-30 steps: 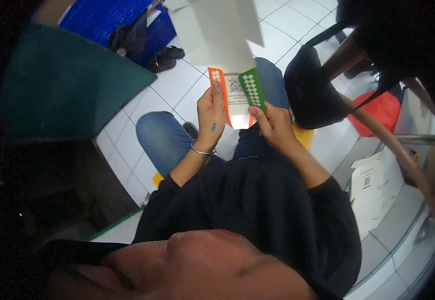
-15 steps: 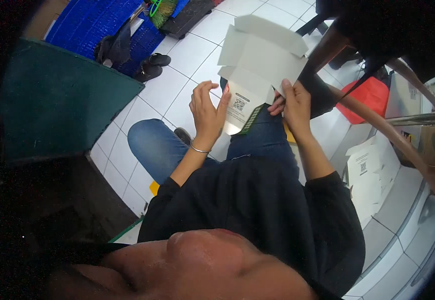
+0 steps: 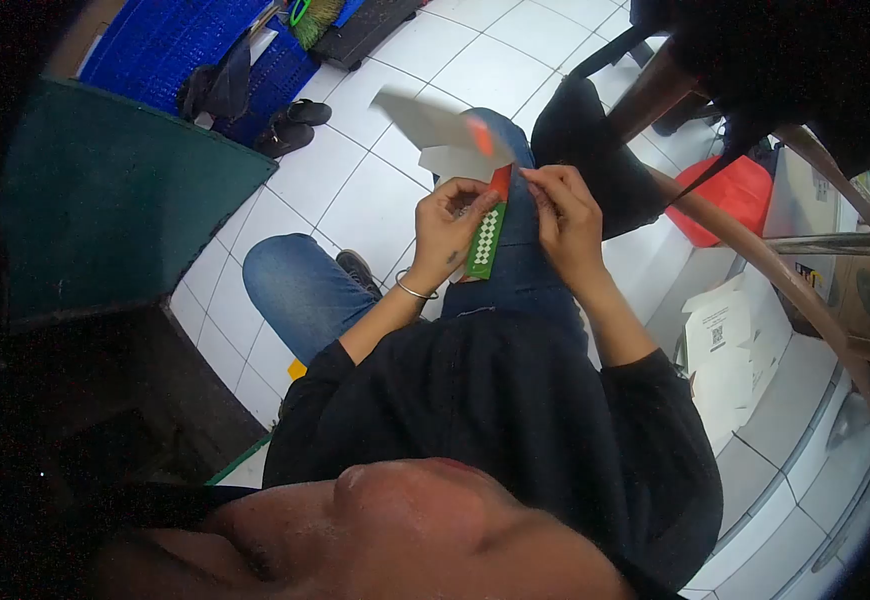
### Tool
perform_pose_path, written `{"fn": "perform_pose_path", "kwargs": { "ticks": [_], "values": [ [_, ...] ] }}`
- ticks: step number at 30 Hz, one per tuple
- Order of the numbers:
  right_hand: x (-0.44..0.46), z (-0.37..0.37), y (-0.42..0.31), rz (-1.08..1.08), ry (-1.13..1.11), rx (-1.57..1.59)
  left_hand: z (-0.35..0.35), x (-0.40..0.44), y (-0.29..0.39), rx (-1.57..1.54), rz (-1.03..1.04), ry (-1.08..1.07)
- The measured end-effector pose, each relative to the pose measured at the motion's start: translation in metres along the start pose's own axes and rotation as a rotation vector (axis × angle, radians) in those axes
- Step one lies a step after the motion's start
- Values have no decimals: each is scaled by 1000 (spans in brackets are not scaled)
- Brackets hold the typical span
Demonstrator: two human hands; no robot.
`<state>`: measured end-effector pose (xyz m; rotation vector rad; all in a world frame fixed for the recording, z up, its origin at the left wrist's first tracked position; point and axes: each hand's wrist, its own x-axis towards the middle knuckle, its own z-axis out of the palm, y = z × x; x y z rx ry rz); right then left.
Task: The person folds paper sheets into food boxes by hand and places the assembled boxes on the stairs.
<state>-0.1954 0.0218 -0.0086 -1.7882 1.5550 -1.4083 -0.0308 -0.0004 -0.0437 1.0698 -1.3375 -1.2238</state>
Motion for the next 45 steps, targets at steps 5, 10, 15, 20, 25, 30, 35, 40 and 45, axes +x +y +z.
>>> {"fn": "perform_pose_path", "kwargs": {
  "ticks": [5, 10, 15, 20, 25, 30, 35, 40, 45],
  "values": [
    [7, -7, -6, 74, -86, 83, 1, 1, -7, -58, 35, 3],
    [9, -2, -9, -151, -89, -129, 2, 0, -1, -51, 87, -9],
    [5, 5, -8, -159, -121, -193, 2, 1, -11, -62, 76, -39],
    [11, 0, 2, 43, -137, 61, -1, 8, 2, -159, 18, -84],
    [9, 0, 27, 156, -225, 68, -7, 20, 2, -16, -9, -198],
    [6, 2, 43, 256, -231, 262, -1, 20, 13, 148, 15, -118],
    [0, 6, 40, 206, -171, 268, 0, 15, 3, 346, 126, -18],
    [-8, 16, 19, -218, -86, -122, 3, 3, 2, 162, 40, -63],
    [0, 18, 12, -280, -15, -113, 6, 2, 10, -284, -17, -50]
  ]
}}
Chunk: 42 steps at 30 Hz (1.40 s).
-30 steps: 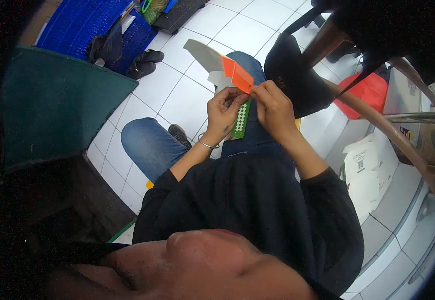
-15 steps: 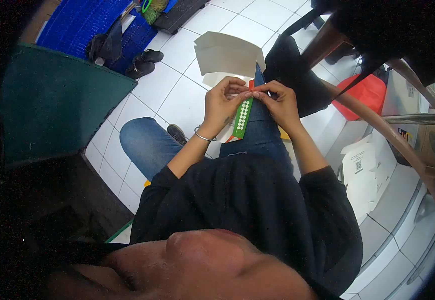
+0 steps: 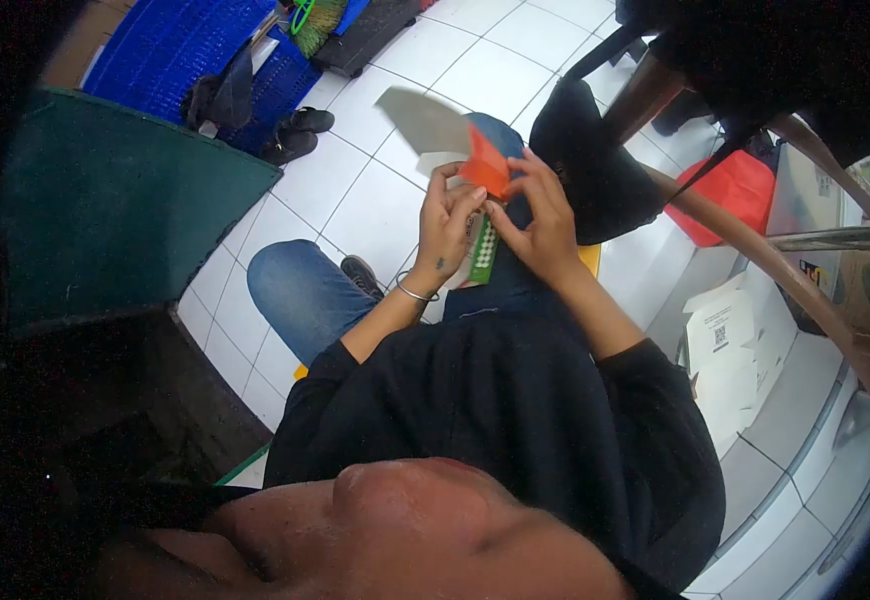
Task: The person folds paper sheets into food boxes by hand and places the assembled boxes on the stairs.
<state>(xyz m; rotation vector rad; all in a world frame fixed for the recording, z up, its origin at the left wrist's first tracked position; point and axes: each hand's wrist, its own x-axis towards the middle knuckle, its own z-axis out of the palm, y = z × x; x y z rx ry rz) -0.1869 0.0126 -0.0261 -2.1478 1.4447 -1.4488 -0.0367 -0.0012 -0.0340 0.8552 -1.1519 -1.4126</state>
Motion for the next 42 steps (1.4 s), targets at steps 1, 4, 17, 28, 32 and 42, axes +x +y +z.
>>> {"fn": "perform_pose_path", "kwargs": {
  "ticks": [1, 4, 17, 28, 32, 42],
  "values": [
    [5, 3, -5, 68, 61, 146, 1, -1, 7, 29, 17, -68],
    [21, 8, -19, 83, 114, 317, -11, 2, 19, 148, -2, -215],
    [43, -19, -30, -269, -49, -151, -9, -19, 104, -1, -179, -84],
    [41, -15, -34, -158, 143, 87, -8, -21, 88, 144, 0, 103],
    [35, -13, -38, -26, 212, 152, -4, -16, 64, 159, 135, 154],
    [15, -10, -42, 188, 129, 393, 3, -17, 22, 523, 564, 253]
  ]
}}
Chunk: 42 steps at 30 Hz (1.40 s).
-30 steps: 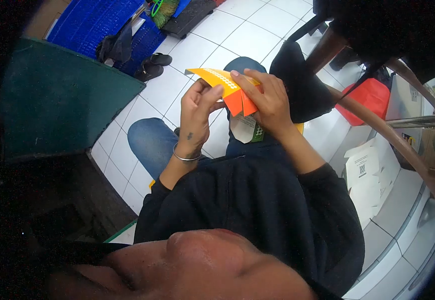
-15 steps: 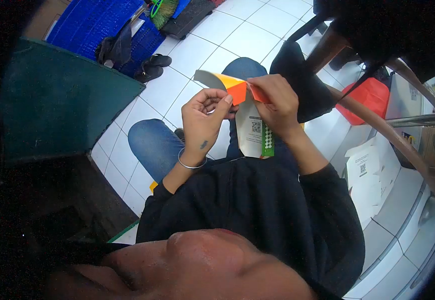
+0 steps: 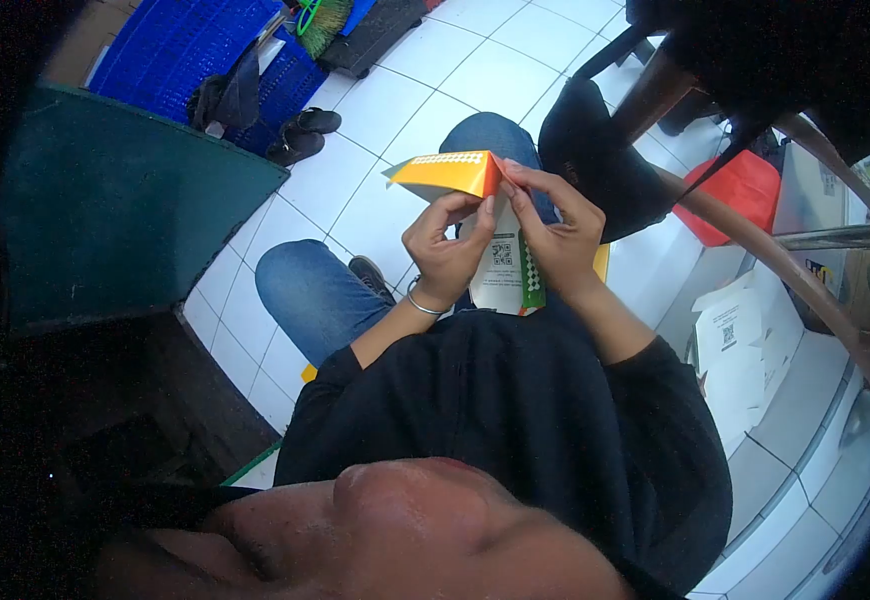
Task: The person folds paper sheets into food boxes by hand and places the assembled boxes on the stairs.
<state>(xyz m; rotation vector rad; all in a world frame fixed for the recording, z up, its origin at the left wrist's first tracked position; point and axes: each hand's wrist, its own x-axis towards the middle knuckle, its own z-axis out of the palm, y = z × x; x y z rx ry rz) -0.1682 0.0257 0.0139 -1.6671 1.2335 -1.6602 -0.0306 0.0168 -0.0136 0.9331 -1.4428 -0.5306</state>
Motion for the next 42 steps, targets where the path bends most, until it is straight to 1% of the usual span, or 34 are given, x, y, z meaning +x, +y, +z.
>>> {"fn": "perform_pose_path", "kwargs": {
  "ticks": [3, 7, 15, 18, 19, 22, 24, 25, 27, 28, 29, 30, 31, 32, 33, 34, 35, 36, 37, 38, 39, 40, 41, 42],
  "values": [
    [2, 1, -1, 26, -40, 17, 9, -8, -9, -116, -105, 8],
    [6, -3, 1, 124, -91, 36, 7, -8, -13, -120, -112, -7],
    [10, -9, 3, 52, -161, -107, 4, -6, -5, -249, -197, -37],
    [10, -13, 2, 14, -181, -119, 1, -5, -11, -261, -173, -87],
    [11, -15, 1, -1, -191, -116, 1, -4, -11, -330, -228, -96],
    [8, -14, -4, 290, -110, 109, -2, -2, -4, -542, -368, -107],
    [9, -17, -7, 352, -128, 209, 3, -1, 3, -697, -427, -84],
    [10, -18, -8, 382, -137, 258, 4, -1, 4, -705, -423, -76],
    [11, -16, -7, 232, -163, 241, 4, 1, 5, -726, -410, -58],
    [11, -15, -5, 154, -175, 232, 4, 2, 4, -689, -382, -83],
    [9, -15, -4, 221, -179, 319, 4, 2, 1, -655, -353, -106],
    [9, -17, 0, 196, -207, 330, 4, 2, -3, -623, -323, -126],
    [10, -19, 3, 172, -236, 339, 1, 3, -13, -614, -262, -196],
    [11, -20, 5, 148, -265, 349, -3, 8, -9, -684, -344, -275],
    [12, -19, 6, 239, -287, 419, -6, 13, -2, -753, -425, -357],
    [12, -20, 3, 265, -290, 435, -9, 16, 2, -819, -509, -439],
    [17, -15, -11, 293, -293, 453, -10, 14, -2, -955, -583, -565],
    [20, -12, -20, 322, -295, 473, -9, 12, -3, -1000, -596, -515],
    [19, -20, -11, 285, -409, 325, -7, 10, -4, -1042, -608, -463],
    [21, -21, -10, 148, -410, 180, -7, 13, 2, -1083, -622, -411],
    [21, -20, -8, 13, -406, 37, -7, 20, 11, -1222, -724, -292],
    [21, -19, -6, -121, -396, -103, -10, 24, 15, -1307, -726, -266],
    [22, -19, -2, -225, -373, -160, -14, 26, 16, -1391, -729, -241],
    [20, -19, -2, -216, -380, -90, -19, 30, 18, -1476, -730, -215]
  ]
}}
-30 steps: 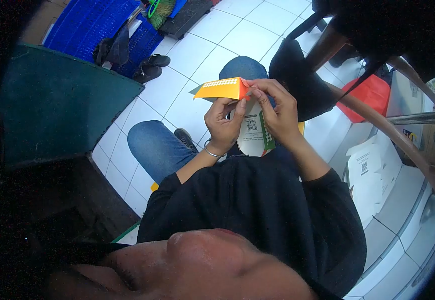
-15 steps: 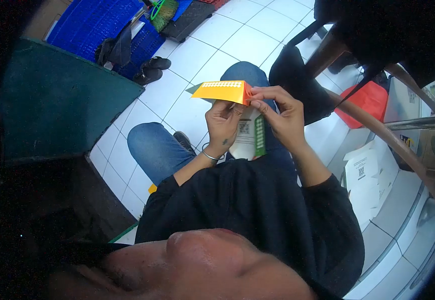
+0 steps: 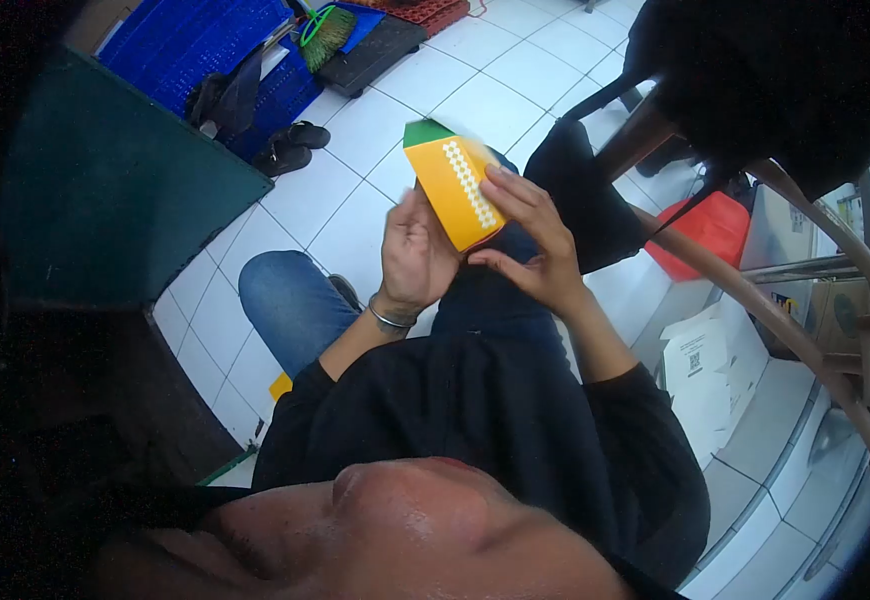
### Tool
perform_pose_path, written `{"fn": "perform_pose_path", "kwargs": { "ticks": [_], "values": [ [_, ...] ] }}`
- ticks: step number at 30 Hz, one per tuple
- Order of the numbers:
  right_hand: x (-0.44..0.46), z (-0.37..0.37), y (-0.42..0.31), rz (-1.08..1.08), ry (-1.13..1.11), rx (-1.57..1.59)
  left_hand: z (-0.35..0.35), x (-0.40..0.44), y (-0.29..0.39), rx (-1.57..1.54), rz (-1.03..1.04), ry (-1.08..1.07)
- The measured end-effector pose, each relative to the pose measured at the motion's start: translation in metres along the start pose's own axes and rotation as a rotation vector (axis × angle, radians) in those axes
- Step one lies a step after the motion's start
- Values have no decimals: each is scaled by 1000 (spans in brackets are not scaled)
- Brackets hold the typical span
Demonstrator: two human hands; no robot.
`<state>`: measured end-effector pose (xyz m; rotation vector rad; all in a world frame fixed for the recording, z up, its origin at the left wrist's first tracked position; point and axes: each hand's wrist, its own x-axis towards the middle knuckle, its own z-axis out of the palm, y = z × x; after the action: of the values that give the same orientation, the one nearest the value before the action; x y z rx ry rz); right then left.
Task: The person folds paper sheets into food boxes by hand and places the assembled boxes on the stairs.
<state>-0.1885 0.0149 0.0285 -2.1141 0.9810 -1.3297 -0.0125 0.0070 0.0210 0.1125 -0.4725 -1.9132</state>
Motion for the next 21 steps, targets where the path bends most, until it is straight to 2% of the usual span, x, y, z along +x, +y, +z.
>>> {"fn": "perform_pose_path", "kwargs": {
  "ticks": [2, 3, 4, 5, 6, 7, 8, 9, 10, 13, 14, 16, 18, 20, 21],
  "values": [
    [-3, 1, -4, -11, 1, 140, 4, 1, 9, 415, 66, -3],
    [-4, 2, -4, 50, 3, 295, -3, 1, 7, 738, 140, -25],
    [-7, 1, -1, 170, 71, 495, -7, 3, 7, 1062, 211, -49],
    [-9, 0, 0, 292, 141, 693, -9, 8, 12, 1296, 317, -178],
    [-11, 0, 1, 417, 214, 891, -9, 7, 14, 1486, 328, -240],
    [-12, -3, 1, 437, 241, 880, -8, 6, 14, 1675, 335, -305],
    [-12, -3, 4, 517, 233, 722, -8, 5, 13, 1863, 342, -375],
    [-12, -3, 7, 592, 222, 561, -9, 3, 9, 1770, 272, -359],
    [-13, -3, 10, 664, 207, 399, -16, 4, 3, 1537, 191, -266],
    [-20, 5, 4, 504, 176, 16, -30, 9, -15, 889, 8, 38],
    [-22, 6, 0, 430, 144, -118, -25, 11, -15, 821, 7, 102],
    [-20, 9, -7, 305, 133, -192, -11, 14, -10, 689, 9, 227],
    [-17, 13, -12, 205, 137, -258, -2, 12, -7, 689, -16, 306],
    [-12, 13, -19, 192, 107, -218, 4, 12, -4, 643, -106, 445],
    [-10, 11, -21, 185, 92, -199, 3, 12, -3, 609, -120, 447]
  ]
}}
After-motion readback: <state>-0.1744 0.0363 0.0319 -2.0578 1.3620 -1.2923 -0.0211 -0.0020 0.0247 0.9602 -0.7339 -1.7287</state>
